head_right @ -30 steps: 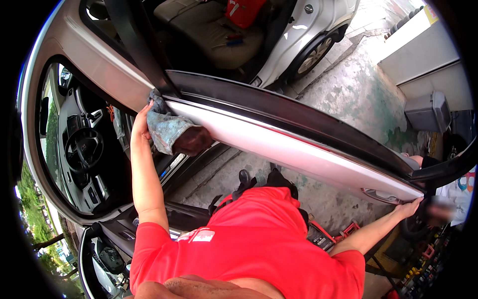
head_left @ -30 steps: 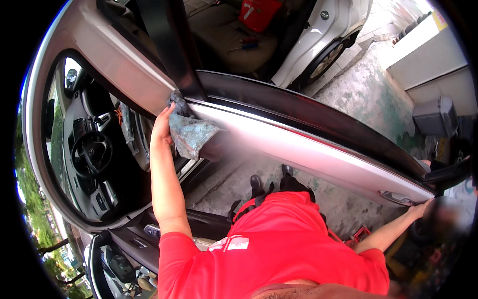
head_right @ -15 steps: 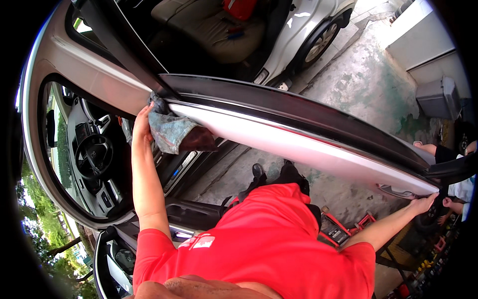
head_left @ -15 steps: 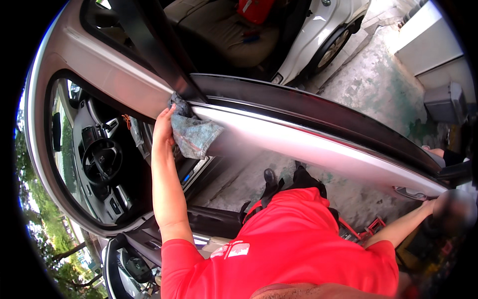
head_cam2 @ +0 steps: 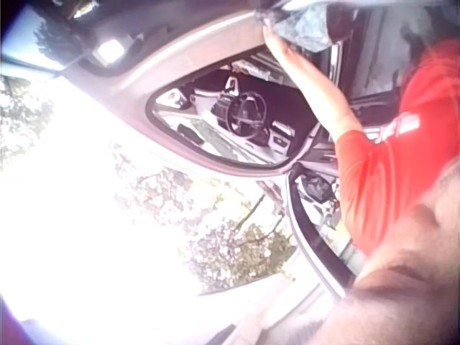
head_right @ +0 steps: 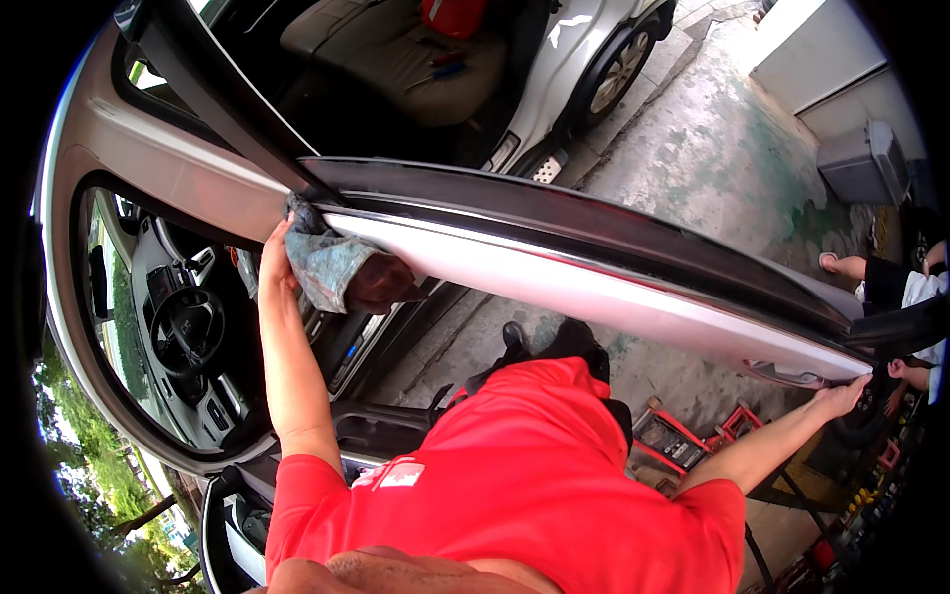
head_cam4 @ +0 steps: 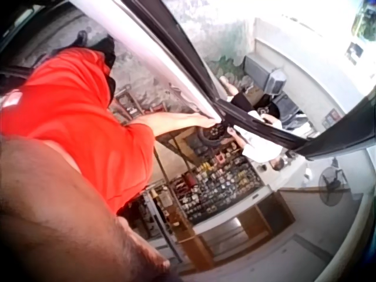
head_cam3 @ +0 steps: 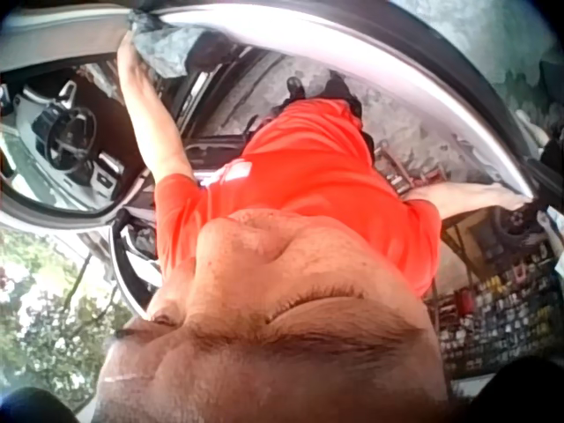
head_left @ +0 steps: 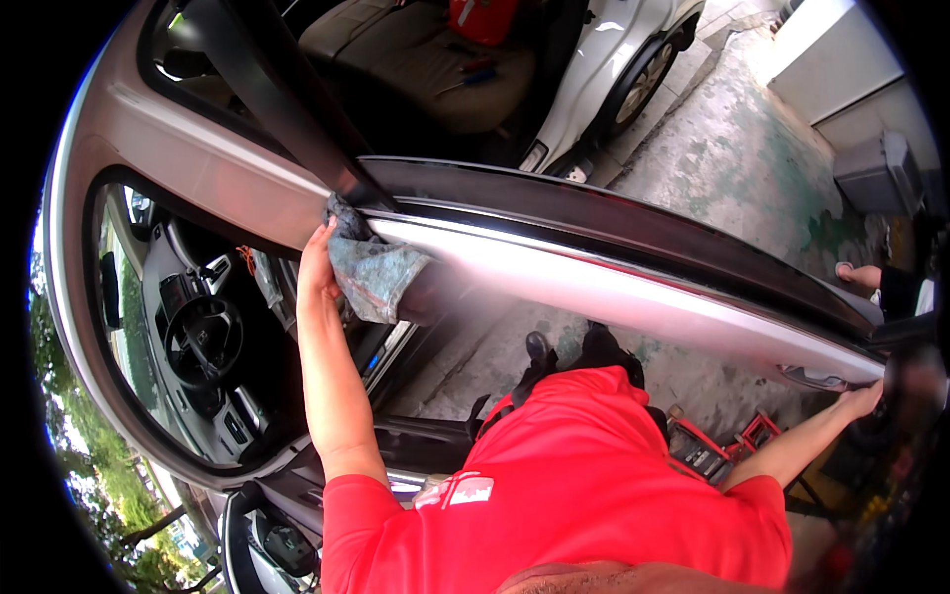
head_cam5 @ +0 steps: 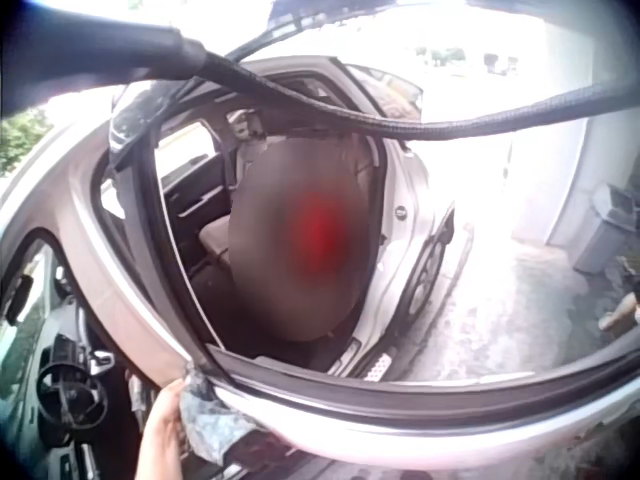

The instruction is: The person cleans the car door frame with a cloth, then uses a screwdriver to pry and adjust the door panel. They also use a wooden block to tap the door frame while holding the screwdriver.

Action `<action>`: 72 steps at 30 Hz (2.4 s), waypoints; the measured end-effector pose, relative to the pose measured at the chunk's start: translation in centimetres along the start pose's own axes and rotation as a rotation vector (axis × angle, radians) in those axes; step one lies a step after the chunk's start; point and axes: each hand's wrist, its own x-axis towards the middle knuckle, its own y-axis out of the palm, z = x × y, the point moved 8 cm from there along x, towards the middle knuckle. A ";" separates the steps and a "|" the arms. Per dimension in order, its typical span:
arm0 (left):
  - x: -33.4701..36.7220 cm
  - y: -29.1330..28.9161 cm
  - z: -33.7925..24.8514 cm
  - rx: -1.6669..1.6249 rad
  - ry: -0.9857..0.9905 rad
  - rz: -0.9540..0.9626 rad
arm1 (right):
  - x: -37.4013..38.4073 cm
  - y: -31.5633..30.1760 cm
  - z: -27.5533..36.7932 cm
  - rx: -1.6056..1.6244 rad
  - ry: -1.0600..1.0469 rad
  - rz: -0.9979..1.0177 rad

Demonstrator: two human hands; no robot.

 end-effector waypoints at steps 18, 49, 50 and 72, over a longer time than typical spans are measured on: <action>-0.6 -0.1 -1.4 0.105 -0.012 -0.039 | 4.8 8.7 -3.4 0.005 0.036 0.105; -3.9 3.4 -5.6 0.866 0.174 -0.161 | 7.1 10.1 -5.0 -0.023 0.047 0.135; -4.1 3.6 -5.8 0.876 0.175 -0.162 | 7.3 10.1 -5.2 -0.017 0.056 0.140; -3.2 0.4 -4.5 0.730 0.265 -0.127 | 6.1 9.4 -4.7 0.078 0.123 0.087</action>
